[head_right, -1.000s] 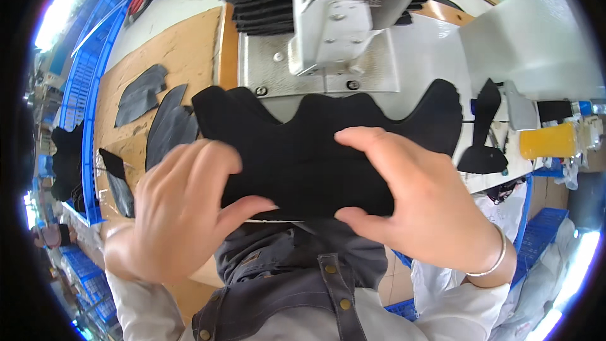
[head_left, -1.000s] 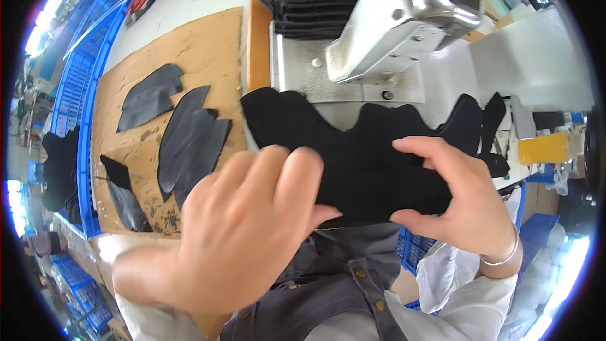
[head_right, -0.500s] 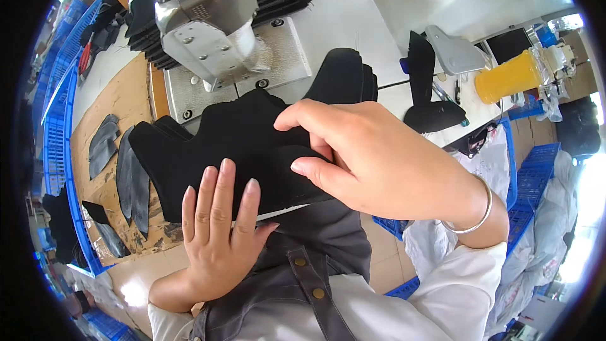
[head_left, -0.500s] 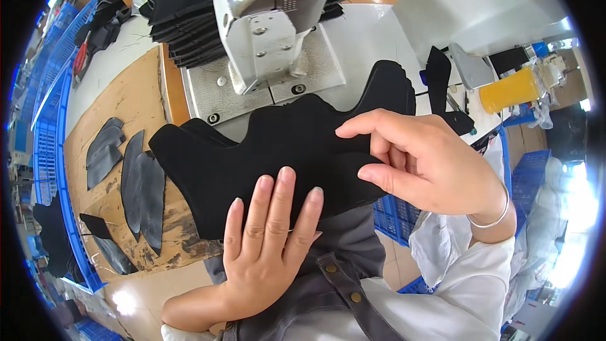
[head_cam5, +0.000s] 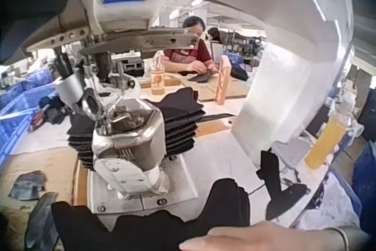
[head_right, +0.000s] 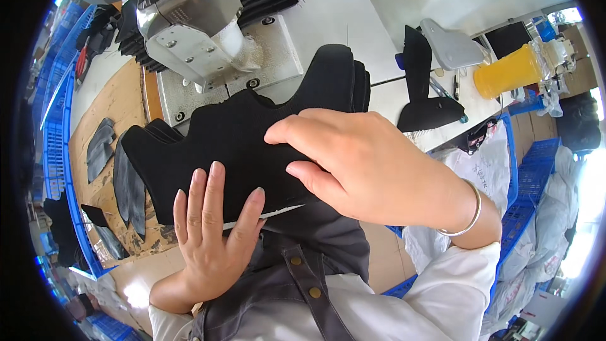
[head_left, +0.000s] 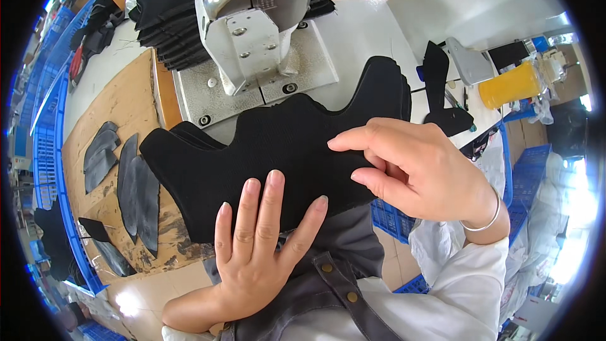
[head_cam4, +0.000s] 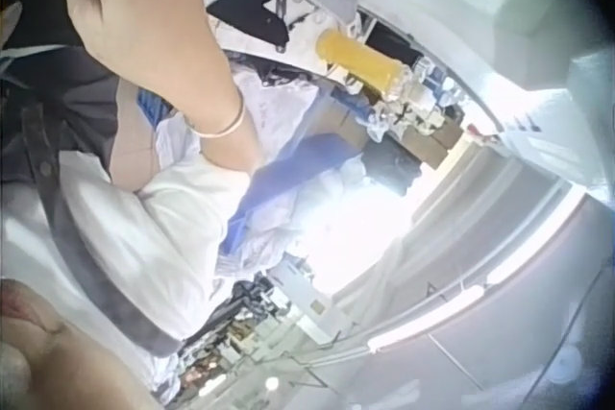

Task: Organizes and stacks black leather shoe components at a manufacturing station.

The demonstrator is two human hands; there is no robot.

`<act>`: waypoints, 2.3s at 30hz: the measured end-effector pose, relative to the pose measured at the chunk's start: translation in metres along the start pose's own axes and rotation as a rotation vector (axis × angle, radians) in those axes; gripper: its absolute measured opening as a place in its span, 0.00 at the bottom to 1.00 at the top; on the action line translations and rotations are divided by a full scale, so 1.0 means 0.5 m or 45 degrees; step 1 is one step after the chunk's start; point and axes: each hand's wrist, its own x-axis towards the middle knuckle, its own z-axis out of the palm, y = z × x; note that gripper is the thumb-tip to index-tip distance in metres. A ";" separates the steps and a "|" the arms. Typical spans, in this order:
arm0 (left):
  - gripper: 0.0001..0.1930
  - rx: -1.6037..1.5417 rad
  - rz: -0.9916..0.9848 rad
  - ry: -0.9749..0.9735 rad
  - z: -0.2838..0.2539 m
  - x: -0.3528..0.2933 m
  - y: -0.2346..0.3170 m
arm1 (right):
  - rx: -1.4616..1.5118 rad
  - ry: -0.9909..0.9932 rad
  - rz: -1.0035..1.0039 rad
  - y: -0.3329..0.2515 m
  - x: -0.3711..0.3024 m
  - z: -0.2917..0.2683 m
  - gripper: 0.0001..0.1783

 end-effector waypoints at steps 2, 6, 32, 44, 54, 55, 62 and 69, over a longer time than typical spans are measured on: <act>0.23 0.019 -0.009 0.002 -0.005 0.004 0.000 | -0.035 -0.038 0.013 -0.003 0.000 -0.004 0.15; 0.19 0.097 0.153 0.078 -0.017 0.017 -0.019 | -0.547 -0.031 0.098 -0.049 -0.019 0.001 0.21; 0.17 0.052 0.009 0.117 -0.227 0.042 -0.232 | -0.948 0.803 -1.097 -0.051 0.018 -0.010 0.22; 0.07 0.442 -0.208 0.176 -0.031 0.355 -0.389 | -0.607 0.727 -0.810 -0.005 -0.025 0.059 0.11; 0.16 -0.248 0.146 -0.470 -0.044 0.377 -0.319 | -0.462 0.566 -0.680 0.015 -0.034 0.049 0.13; 0.16 -0.283 0.213 -0.366 -0.033 0.373 -0.324 | -0.467 0.548 -0.664 0.009 -0.030 0.047 0.13; 0.16 0.065 0.503 0.729 0.039 0.351 -0.362 | -0.465 0.518 -0.705 -0.031 -0.008 0.066 0.09; 0.12 -0.671 -0.642 -0.254 -0.136 0.009 -0.417 | -0.479 0.293 -0.838 -0.056 0.003 0.049 0.06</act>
